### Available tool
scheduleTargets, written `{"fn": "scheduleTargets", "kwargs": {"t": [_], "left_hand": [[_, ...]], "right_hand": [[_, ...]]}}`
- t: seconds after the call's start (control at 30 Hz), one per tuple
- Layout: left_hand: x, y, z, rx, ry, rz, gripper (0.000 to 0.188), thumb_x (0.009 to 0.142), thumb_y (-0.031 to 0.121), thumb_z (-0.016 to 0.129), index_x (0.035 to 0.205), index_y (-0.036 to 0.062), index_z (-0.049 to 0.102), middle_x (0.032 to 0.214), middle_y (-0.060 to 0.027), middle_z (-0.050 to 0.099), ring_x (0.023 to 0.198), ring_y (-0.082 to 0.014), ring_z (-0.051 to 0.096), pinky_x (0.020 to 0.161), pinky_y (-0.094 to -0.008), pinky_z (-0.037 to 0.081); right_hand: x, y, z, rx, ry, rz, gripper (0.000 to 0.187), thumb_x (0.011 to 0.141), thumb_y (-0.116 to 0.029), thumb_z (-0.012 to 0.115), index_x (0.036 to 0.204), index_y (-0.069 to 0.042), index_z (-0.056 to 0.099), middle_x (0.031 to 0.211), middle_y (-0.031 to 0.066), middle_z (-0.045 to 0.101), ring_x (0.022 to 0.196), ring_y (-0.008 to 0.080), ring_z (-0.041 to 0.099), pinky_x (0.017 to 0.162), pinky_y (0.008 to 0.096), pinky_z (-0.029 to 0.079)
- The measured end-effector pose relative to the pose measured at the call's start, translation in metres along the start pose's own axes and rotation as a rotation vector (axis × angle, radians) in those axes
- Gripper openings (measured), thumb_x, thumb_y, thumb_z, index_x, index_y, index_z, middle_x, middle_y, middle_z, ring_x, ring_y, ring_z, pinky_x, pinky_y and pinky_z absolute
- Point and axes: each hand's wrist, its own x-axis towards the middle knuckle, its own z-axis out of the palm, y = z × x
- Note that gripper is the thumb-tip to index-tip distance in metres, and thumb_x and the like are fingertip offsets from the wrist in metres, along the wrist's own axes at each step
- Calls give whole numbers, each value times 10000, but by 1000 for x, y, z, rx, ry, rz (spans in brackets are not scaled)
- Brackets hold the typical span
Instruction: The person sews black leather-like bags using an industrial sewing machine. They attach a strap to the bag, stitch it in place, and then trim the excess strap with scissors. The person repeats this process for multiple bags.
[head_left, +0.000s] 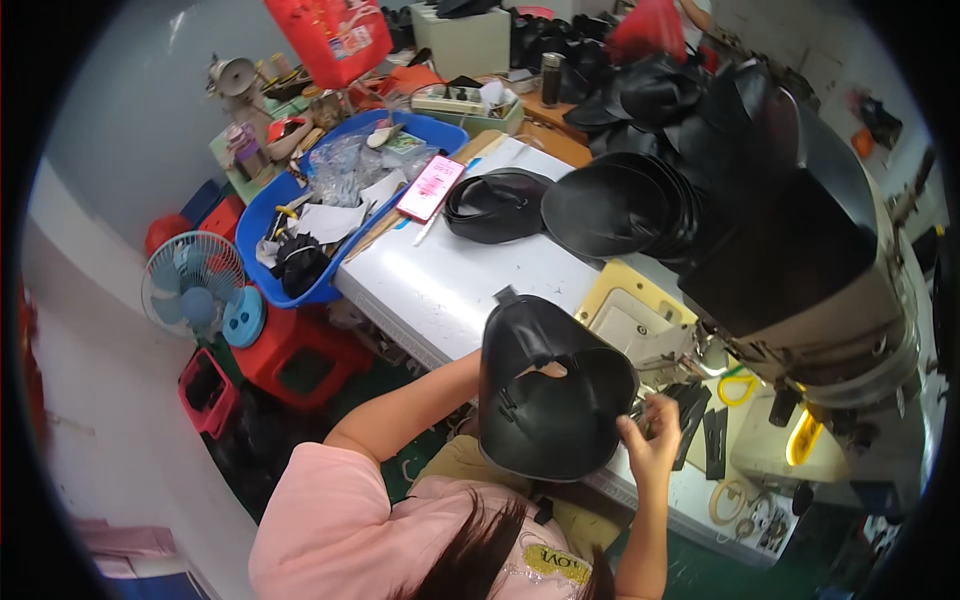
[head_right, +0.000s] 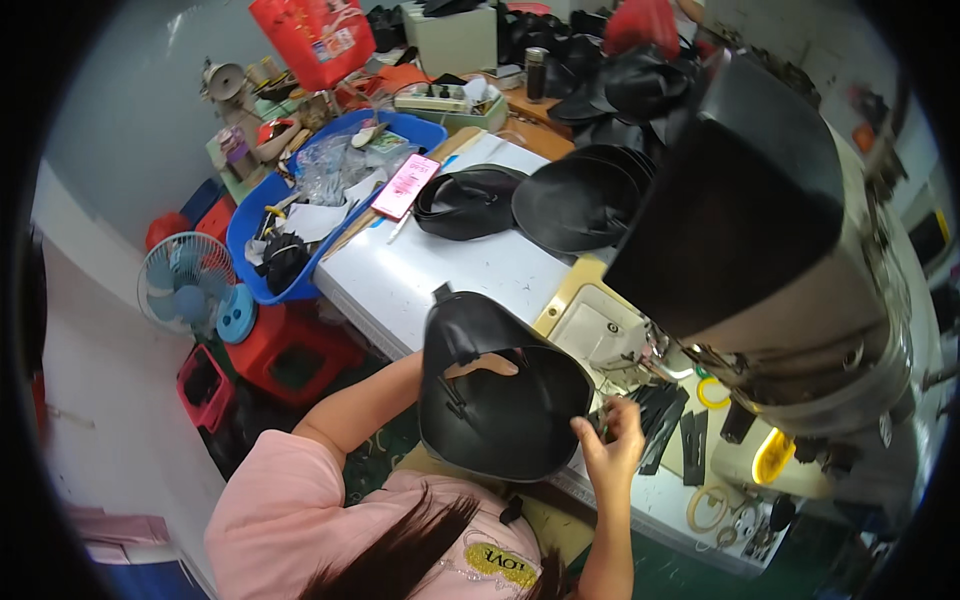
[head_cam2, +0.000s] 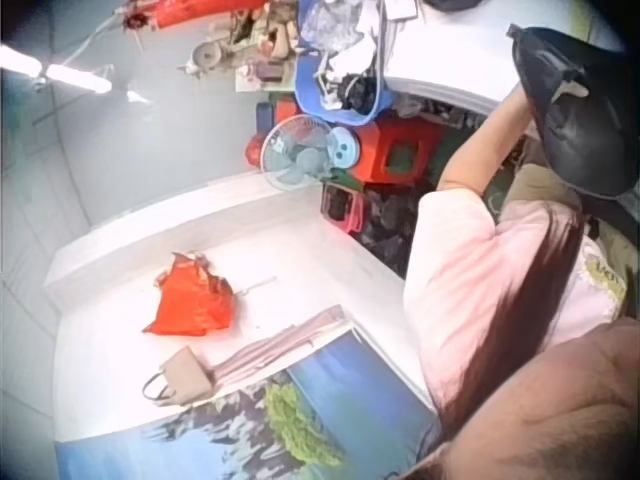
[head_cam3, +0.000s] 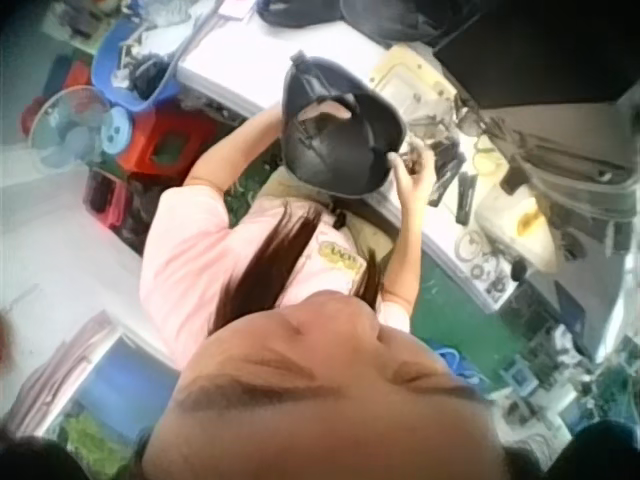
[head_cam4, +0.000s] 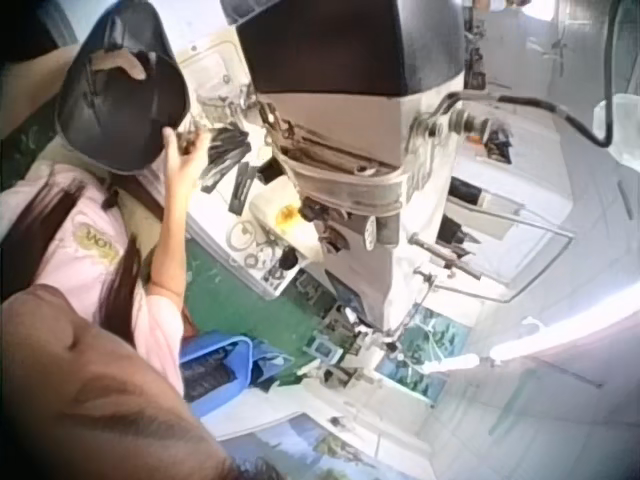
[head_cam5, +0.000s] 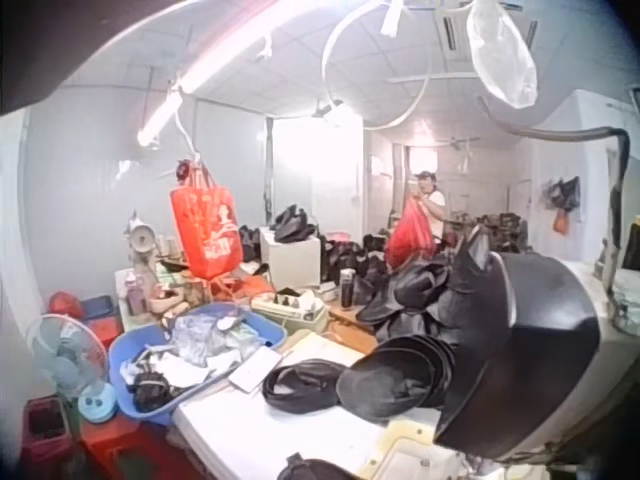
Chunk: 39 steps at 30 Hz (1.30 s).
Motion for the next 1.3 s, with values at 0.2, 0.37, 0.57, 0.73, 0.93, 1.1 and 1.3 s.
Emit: {"fn": "scheduleTargets", "kwargs": {"t": [0.2,0.37,0.57,0.73,0.93,1.1,1.3], "left_hand": [[52,-55,-45,-209,-174,107,194,738,50,626,924,4,602,918,-43,611,840,-103,559,753,-232,437],[81,-55,-109,338,920,399,196,727,79,602,887,-29,567,849,-138,591,839,-247,569,745,-296,435],[120,-52,-171,130,1284,222,348,727,27,568,1054,-69,499,983,-149,543,862,-238,535,793,-297,414],[162,-30,-200,-915,1212,-98,251,720,9,587,947,-78,525,895,-140,571,804,-227,558,762,-292,428],[180,-52,-214,-356,1582,-241,158,686,21,625,811,-32,544,813,-145,574,752,-239,562,690,-322,444],[136,-6,-170,-156,1649,70,129,724,23,590,826,-33,533,783,-144,569,731,-231,569,689,-308,435],[49,8,-118,-429,1504,727,167,809,29,530,954,-54,536,882,-75,586,784,-132,558,721,-239,422]], "right_hand": [[-10,19,28,406,-259,412,214,797,-95,594,622,-59,477,491,-45,387,424,25,329,399,192,242],[21,40,66,568,-73,442,128,813,-101,568,721,-36,507,526,10,470,401,50,340,374,192,254],[37,27,74,592,-289,532,411,843,-92,494,1209,52,373,811,170,617,418,46,318,388,180,266],[2,55,22,59,-76,146,137,801,-20,519,903,39,587,774,99,633,592,87,494,553,227,403],[-3,65,-44,-704,289,-50,154,730,14,599,866,46,536,783,103,470,670,232,496,629,319,423],[-12,95,-43,-683,286,-75,214,719,-1,619,909,43,532,831,108,447,687,252,503,639,340,425],[-10,107,-44,-668,346,49,265,694,0,644,927,47,526,851,131,524,748,271,549,663,339,438]]}}
